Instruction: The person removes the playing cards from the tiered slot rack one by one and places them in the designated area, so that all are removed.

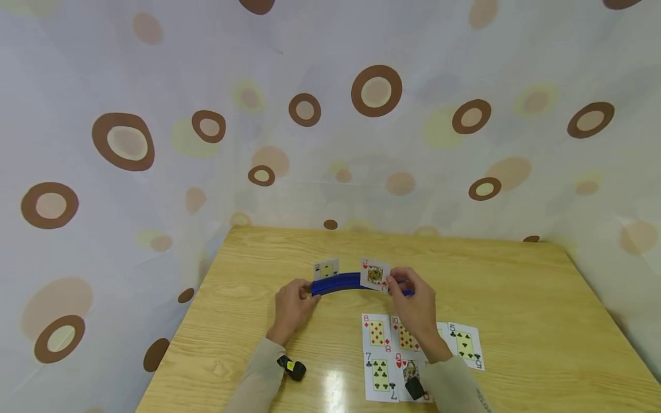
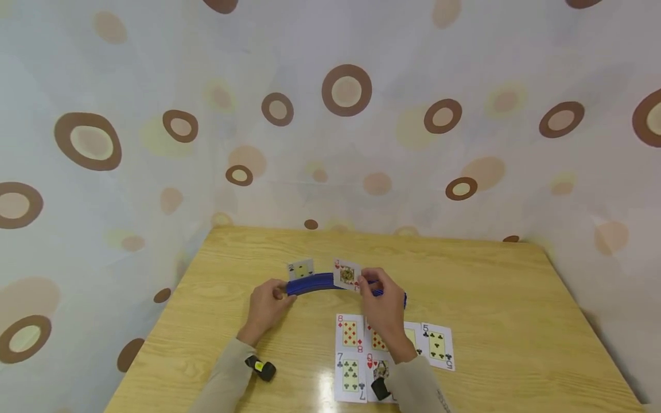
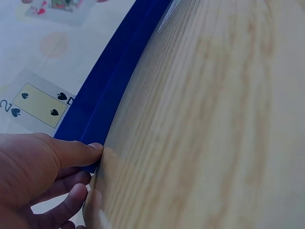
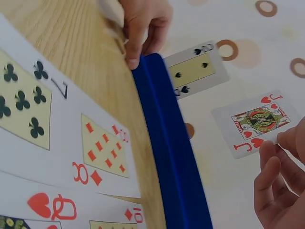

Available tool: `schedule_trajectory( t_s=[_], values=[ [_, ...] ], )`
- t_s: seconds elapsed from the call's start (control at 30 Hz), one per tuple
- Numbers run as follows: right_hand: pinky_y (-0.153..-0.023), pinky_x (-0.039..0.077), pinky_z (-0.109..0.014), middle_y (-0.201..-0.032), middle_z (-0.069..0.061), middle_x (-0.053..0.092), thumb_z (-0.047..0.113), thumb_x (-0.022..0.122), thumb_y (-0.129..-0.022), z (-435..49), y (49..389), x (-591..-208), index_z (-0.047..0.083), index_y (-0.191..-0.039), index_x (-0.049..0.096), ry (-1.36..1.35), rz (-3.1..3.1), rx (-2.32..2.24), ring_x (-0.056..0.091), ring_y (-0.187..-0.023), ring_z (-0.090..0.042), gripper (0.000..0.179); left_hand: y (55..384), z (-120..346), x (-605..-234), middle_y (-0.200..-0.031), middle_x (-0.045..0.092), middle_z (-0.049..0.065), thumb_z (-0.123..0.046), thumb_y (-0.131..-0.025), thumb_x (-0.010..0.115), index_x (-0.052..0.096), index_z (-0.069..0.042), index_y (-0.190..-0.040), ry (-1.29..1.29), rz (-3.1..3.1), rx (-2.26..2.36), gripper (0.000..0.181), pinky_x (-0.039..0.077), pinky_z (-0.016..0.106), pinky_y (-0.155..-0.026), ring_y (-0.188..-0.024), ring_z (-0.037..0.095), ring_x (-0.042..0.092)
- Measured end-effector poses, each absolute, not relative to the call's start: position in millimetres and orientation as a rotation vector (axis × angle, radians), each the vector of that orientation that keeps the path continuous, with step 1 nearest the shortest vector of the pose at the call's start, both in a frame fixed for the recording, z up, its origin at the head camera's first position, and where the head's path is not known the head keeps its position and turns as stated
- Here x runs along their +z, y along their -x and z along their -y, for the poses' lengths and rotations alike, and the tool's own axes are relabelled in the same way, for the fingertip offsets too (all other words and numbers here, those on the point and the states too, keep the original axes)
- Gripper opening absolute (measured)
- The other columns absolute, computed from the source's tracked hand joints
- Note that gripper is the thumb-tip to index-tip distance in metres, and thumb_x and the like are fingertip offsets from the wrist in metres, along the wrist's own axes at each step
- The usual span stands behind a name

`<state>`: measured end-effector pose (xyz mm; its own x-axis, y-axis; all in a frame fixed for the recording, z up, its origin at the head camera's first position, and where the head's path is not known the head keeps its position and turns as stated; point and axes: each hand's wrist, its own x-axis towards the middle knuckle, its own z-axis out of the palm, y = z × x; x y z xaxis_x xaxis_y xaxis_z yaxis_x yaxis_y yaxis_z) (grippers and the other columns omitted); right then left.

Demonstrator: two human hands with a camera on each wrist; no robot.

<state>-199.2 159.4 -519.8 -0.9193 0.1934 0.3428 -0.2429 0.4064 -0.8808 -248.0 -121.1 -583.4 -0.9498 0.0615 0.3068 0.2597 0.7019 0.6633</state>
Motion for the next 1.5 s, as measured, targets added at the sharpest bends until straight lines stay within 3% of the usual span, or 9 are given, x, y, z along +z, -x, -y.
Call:
schedule_trajectory(
  t_s=[0.23, 0.4, 0.7, 1.33, 1.5],
  values=[
    [-0.066, 0.057, -0.018, -0.101, -0.013, 0.078, 0.009, 0.074, -0.104, -172, 167, -511, 0.006, -0.115, 0.077, 0.033, 2.283, 1.595, 0.070, -0.079, -0.007, 0.011, 248, 119, -583, -0.095, 0.083, 0.006, -0.016, -0.090, 0.090, 0.082, -0.006, -0.108, 0.270, 2.641, -1.108, 0.022, 0.050, 0.037, -0.080, -0.076, 0.012, 0.067],
    [-0.067, 0.056, -0.018, -0.106, -0.014, 0.077, 0.013, 0.073, -0.106, -182, 149, -519, 0.004, -0.120, 0.076, 0.156, 2.356, 1.594, 0.069, -0.080, -0.004, 0.017, 249, 119, -584, -0.091, 0.082, 0.005, -0.015, -0.089, 0.090, 0.082, -0.006, -0.106, 0.264, 2.627, -1.101, 0.020, 0.047, 0.037, -0.080, -0.074, 0.010, 0.063],
    [-0.064, 0.055, -0.022, -0.105, -0.008, 0.077, 0.018, 0.071, -0.108, -204, 128, -533, 0.005, -0.126, 0.074, 0.380, 2.418, 1.641, 0.069, -0.078, -0.006, 0.023, 249, 120, -583, -0.090, 0.080, 0.004, -0.016, -0.090, 0.090, 0.082, -0.006, -0.105, 0.256, 2.649, -1.100, 0.020, 0.046, 0.036, -0.080, -0.074, 0.010, 0.061],
    [-0.066, 0.058, -0.024, -0.121, -0.017, 0.076, 0.014, 0.071, -0.107, -225, 103, -543, 0.000, -0.131, 0.073, 0.563, 2.486, 1.615, 0.068, -0.079, 0.000, 0.027, 249, 123, -585, -0.096, 0.083, 0.006, -0.016, -0.089, 0.090, 0.082, -0.006, -0.107, 0.244, 2.654, -1.105, 0.022, 0.050, 0.037, -0.080, -0.078, 0.012, 0.067],
    [-0.074, 0.055, -0.014, -0.129, -0.021, 0.075, 0.019, 0.070, -0.108, -230, 100, -546, 0.000, -0.131, 0.074, 0.551, 2.549, 1.520, 0.065, -0.084, 0.009, 0.030, 248, 122, -584, -0.097, 0.083, 0.006, -0.017, -0.090, 0.090, 0.082, -0.006, -0.108, 0.234, 2.662, -1.125, 0.022, 0.050, 0.037, -0.082, -0.079, 0.013, 0.068]
  ],
)
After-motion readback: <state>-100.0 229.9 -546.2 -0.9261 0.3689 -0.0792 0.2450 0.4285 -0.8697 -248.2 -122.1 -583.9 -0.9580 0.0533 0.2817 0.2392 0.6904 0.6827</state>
